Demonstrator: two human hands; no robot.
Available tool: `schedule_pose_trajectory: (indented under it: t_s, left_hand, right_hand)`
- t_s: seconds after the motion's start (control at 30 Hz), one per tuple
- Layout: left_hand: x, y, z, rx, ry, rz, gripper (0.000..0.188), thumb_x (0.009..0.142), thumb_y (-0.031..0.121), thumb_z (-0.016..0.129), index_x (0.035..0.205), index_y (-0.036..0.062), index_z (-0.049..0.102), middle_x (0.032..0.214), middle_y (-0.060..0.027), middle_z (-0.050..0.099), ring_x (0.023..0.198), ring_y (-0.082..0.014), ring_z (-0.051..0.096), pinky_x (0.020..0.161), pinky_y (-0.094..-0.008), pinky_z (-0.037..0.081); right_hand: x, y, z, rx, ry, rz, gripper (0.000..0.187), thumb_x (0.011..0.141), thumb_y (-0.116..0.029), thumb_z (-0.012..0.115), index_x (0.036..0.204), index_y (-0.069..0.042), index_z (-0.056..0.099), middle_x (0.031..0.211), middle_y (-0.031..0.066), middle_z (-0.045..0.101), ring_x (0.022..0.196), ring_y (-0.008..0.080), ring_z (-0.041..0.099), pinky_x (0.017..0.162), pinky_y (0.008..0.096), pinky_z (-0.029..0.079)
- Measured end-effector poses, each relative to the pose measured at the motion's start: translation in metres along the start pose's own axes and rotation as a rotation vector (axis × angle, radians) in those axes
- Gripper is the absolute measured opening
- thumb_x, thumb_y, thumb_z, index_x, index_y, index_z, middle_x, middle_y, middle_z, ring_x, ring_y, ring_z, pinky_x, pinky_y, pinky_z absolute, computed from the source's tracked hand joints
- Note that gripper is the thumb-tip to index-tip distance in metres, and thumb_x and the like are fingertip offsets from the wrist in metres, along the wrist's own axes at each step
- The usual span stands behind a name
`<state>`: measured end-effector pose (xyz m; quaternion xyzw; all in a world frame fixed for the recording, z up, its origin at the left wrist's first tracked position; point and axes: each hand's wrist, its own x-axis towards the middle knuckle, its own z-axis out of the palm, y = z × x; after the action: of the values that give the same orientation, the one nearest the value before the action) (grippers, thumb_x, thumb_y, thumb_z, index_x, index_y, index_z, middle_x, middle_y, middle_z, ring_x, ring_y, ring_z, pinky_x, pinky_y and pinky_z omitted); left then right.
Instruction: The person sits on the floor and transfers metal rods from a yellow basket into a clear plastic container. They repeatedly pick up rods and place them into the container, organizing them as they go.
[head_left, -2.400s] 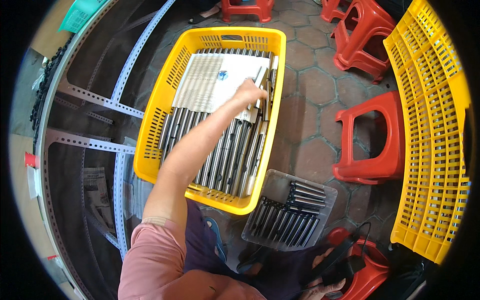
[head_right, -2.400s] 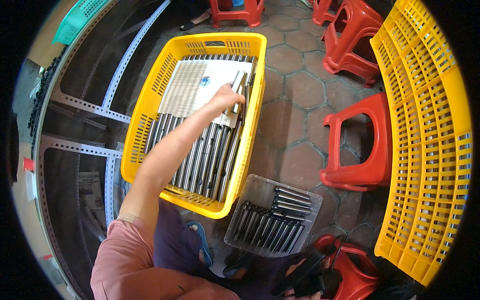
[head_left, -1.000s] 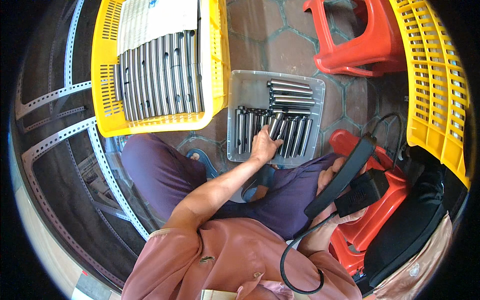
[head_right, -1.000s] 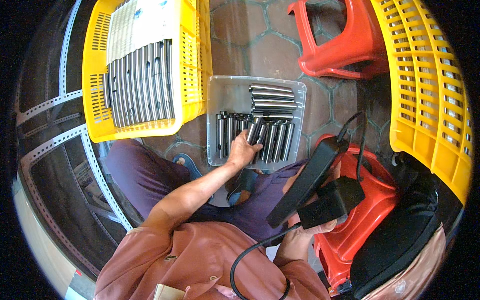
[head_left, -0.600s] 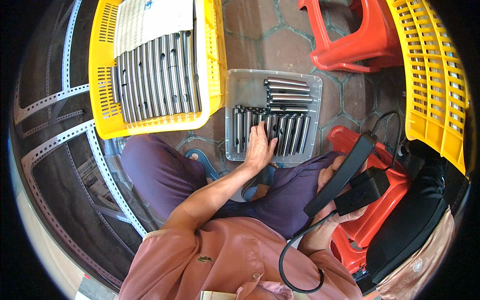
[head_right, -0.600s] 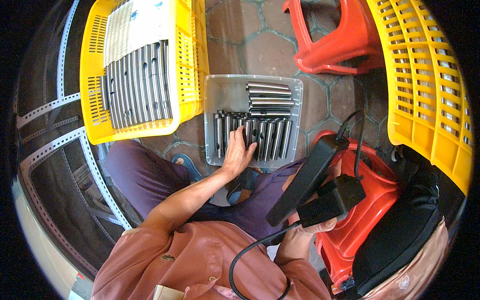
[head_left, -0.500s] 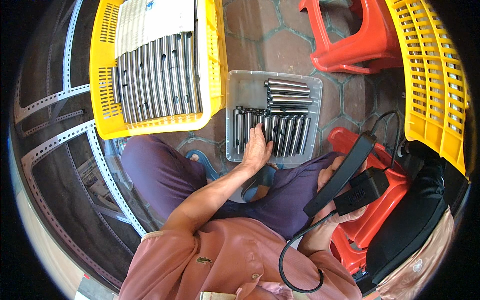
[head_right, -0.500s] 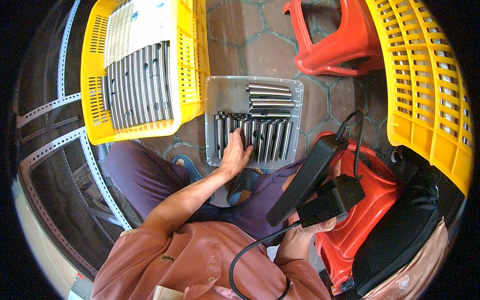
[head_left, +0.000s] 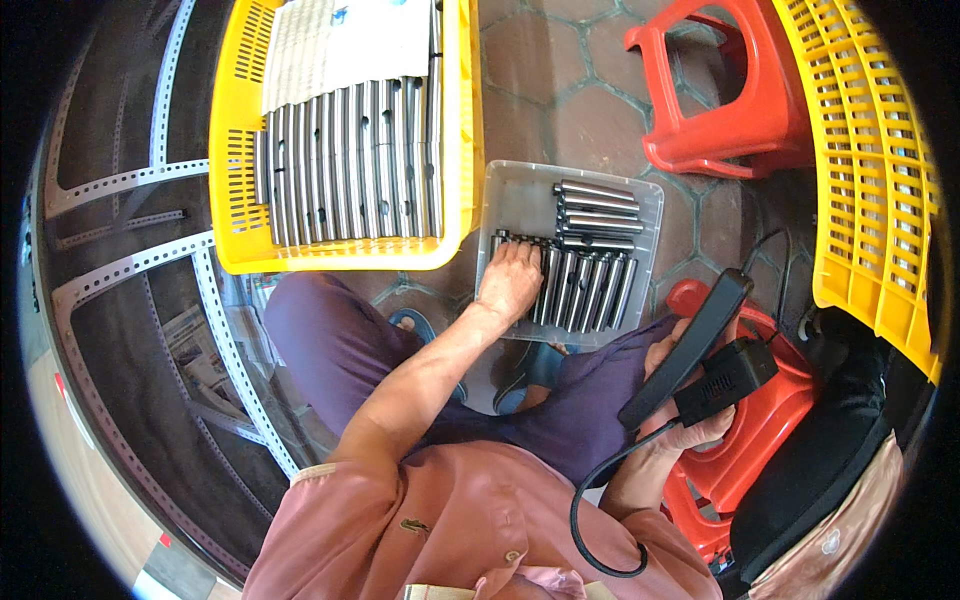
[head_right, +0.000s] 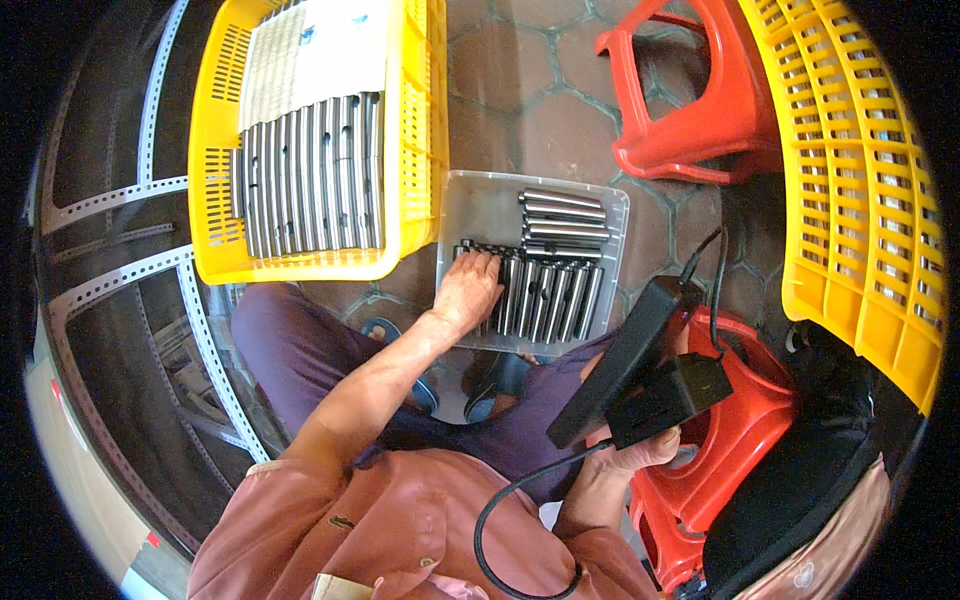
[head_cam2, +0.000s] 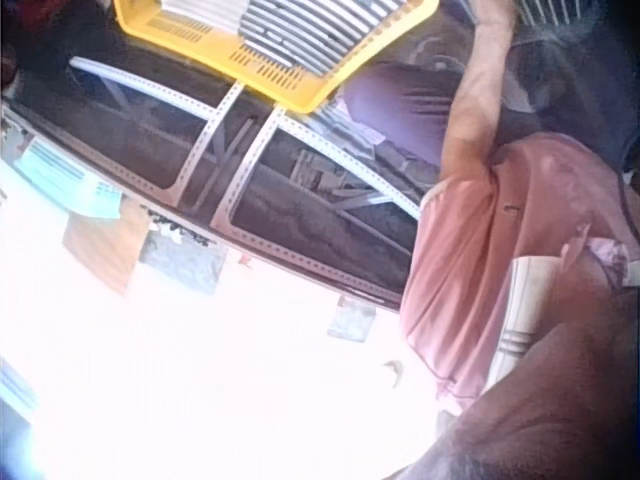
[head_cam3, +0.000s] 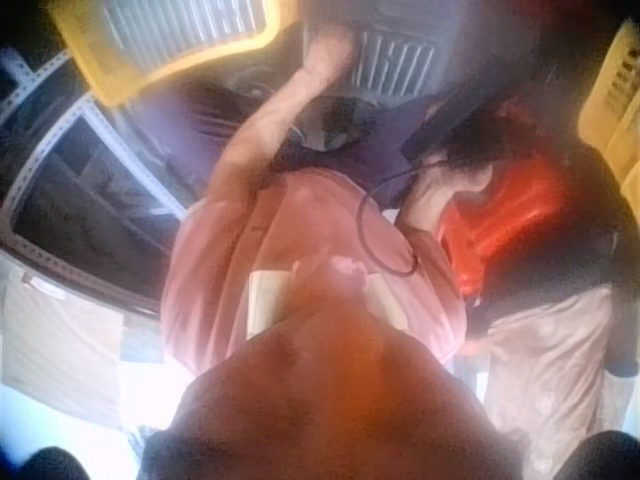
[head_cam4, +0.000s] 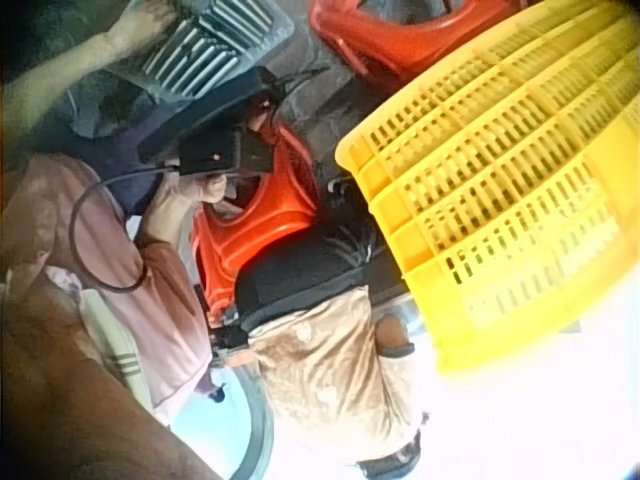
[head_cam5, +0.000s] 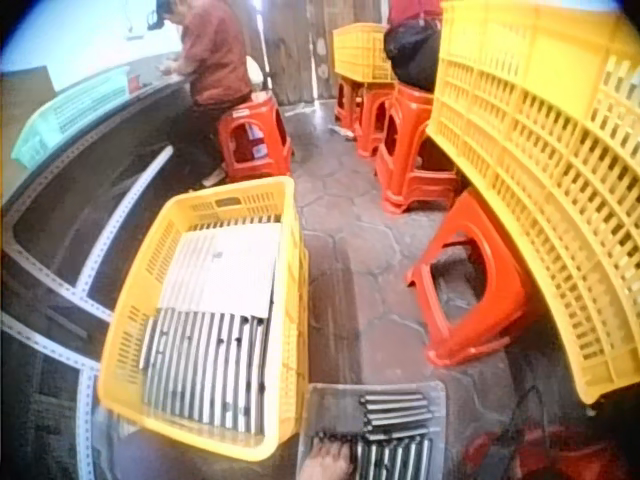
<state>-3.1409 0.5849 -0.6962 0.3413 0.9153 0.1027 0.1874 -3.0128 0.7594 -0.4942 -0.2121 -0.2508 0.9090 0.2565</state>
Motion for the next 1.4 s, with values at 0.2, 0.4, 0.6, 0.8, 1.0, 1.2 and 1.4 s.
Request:
schedule_pose_trajectory:
  t_s: [0.2, 0.4, 0.6, 0.8, 1.0, 1.2, 1.4]
  left_hand:
    - [-0.012, 0.0, -0.01, 0.07, 0.203, 0.097, 0.042, 0.083, 0.019, 0.067, 0.119, -0.0016, 0.059, 0.126, -0.0212, 0.058, 0.119, -0.0375, 0.056, 0.108, -0.0452, 0.042]
    - [-0.047, 0.023, -0.166, -0.484, -0.159, 0.416, 0.026, 0.091, 0.021, 0.064, 0.108, 0.002, 0.065, 0.093, -0.0137, 0.067, 0.088, -0.0287, 0.068, 0.079, -0.0388, 0.056]
    - [-0.005, -0.092, -0.258, -0.32, 0.382, 0.023, 0.028, 0.093, 0.027, 0.064, 0.107, 0.0036, 0.066, 0.092, -0.0177, 0.067, 0.084, -0.0328, 0.069, 0.073, -0.0413, 0.057]
    - [0.107, -0.279, -0.235, -0.051, 0.53, -0.703, 0.087, 0.084, 0.057, 0.068, 0.139, -0.0045, 0.041, 0.138, -0.031, 0.044, 0.132, -0.0443, 0.041, 0.109, -0.0537, 0.035]
    - [0.146, -0.29, -0.209, -0.034, 0.588, -0.71, 0.061, 0.087, 0.049, 0.067, 0.126, 0.004, 0.058, 0.123, -0.0214, 0.059, 0.123, -0.0368, 0.054, 0.107, -0.0476, 0.038]
    - [0.107, -0.288, -0.28, -0.073, 0.71, -0.434, 0.028, 0.09, 0.027, 0.067, 0.113, 0.0102, 0.067, 0.105, -0.0187, 0.07, 0.098, -0.0377, 0.067, 0.086, -0.0467, 0.054]
    - [-0.075, -0.245, -0.375, 0.342, 1.277, 0.095, 0.034, 0.086, -0.01, 0.063, 0.117, 0.0022, 0.069, 0.115, -0.0158, 0.071, 0.104, -0.0255, 0.069, 0.089, -0.0342, 0.056]
  right_hand:
    - [0.008, 0.008, 0.018, -0.034, 0.114, 0.023, 0.102, 0.07, -0.048, 0.079, 0.154, -0.013, 0.033, 0.128, 0.0147, 0.058, 0.109, 0.0308, 0.059, 0.091, 0.0455, 0.048]
    - [0.017, 0.017, 0.028, 0.015, 0.036, 0.081, 0.097, 0.075, -0.039, 0.079, 0.155, -0.011, 0.031, 0.136, 0.013, 0.053, 0.123, 0.0281, 0.053, 0.102, 0.0403, 0.043]
    - [0.024, 0.019, 0.024, 0.055, -0.062, 0.113, 0.091, 0.08, -0.03, 0.079, 0.155, -0.009, 0.031, 0.145, 0.0136, 0.046, 0.127, 0.0269, 0.048, 0.1, 0.0405, 0.045]
    - [0.022, 0.026, 0.04, -0.015, -0.076, 0.109, 0.089, 0.079, -0.033, 0.078, 0.153, -0.01, 0.035, 0.141, 0.0139, 0.05, 0.122, 0.0261, 0.052, 0.095, 0.0381, 0.047]
    - [0.015, 0.026, 0.034, -0.112, -0.069, 0.073, 0.089, 0.08, -0.04, 0.075, 0.154, -0.011, 0.034, 0.135, 0.0156, 0.053, 0.117, 0.0264, 0.055, 0.094, 0.0377, 0.048]
    - [0.021, 0.032, 0.03, -0.102, -0.039, 0.053, 0.089, 0.083, -0.036, 0.074, 0.155, -0.009, 0.03, 0.141, 0.0186, 0.049, 0.12, 0.0291, 0.053, 0.1, 0.0405, 0.044]
    - [0.028, 0.02, 0.009, -0.364, 0.054, 0.005, 0.099, 0.079, -0.054, 0.069, 0.154, -0.003, 0.029, 0.141, 0.018, 0.049, 0.123, 0.0316, 0.054, 0.094, 0.0386, 0.05]
